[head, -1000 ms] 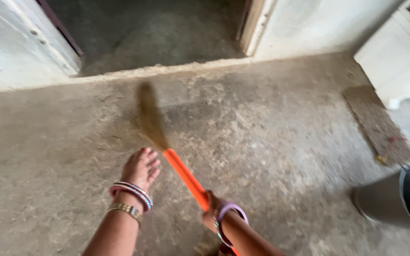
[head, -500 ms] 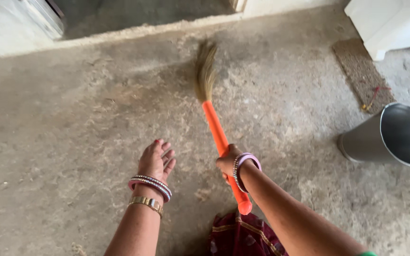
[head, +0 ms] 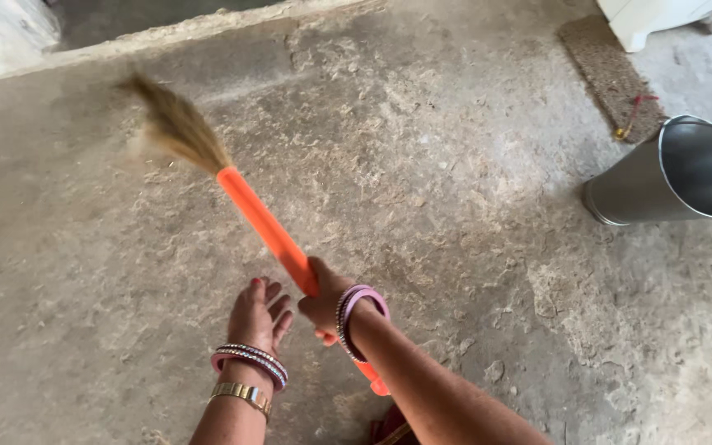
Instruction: The person sweeps the floor with a broom, moving from one room to another.
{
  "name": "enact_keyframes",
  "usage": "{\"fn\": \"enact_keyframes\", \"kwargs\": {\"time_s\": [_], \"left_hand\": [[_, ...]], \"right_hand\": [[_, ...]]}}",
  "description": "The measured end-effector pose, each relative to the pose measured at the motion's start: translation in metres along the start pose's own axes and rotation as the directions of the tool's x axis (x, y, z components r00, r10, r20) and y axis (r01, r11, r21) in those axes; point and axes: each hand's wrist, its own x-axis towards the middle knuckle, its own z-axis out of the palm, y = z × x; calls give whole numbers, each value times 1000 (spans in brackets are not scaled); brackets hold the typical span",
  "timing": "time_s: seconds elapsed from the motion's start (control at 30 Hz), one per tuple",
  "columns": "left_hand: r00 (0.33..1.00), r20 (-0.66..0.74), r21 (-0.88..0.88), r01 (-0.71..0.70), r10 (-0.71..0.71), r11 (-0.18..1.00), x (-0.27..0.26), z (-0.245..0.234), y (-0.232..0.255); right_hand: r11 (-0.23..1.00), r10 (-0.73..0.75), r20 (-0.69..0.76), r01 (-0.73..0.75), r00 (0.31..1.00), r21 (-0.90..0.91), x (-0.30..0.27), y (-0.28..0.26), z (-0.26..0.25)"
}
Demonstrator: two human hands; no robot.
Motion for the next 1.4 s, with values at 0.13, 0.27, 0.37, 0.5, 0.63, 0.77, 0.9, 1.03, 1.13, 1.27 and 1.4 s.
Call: {"fn": "enact_keyframes", "kwargs": {"time_s": [0.13,0.27,0.37,0.5,0.63,0.77,0.9,1.03,1.13,1.27,1.4], "left_hand": [[998,-9,-41,-59,59,997,-4,-14,26],[997,40,-67,-62,65,996,-8,-22,29],[998,53,-70,-40,44,997,-12,-31,23],[999,3,-87,-44,45,995,-15,-44,27],[988,-92,-156,-137,124,978,-23,-60,38],[983,-110,-145,-162,146,976,-31,-66,39],[987,-106,-189,-136,117,972,-42,-62,35],[990,-112,-193,-111,91,975,-62,-58,42],[986,-136,-150,-120,100,981,-73,-56,60],[977,-182,-112,-135,113,984,-75,-63,77],[964,-174,-136,-227,202,964,-50,-75,88]], "right_hand": [[994,25,-148,-40,989,-103,12,-1,-17],[992,118,-221,-103,968,76,38,-4,-21],[985,171,-197,-168,965,35,41,-9,4],[955,151,-112,-174,982,-242,34,-34,44],[879,-86,-30,62,996,-474,37,-39,56],[849,-226,-61,166,972,-501,34,-35,48],[979,42,-154,-72,987,-193,17,-34,21],[995,96,-246,-96,965,9,20,-36,16],[981,188,-239,-193,953,1,31,-40,29],[942,190,-117,-215,975,-258,33,-47,81],[922,19,-22,-26,1000,-387,29,-64,97]]}}
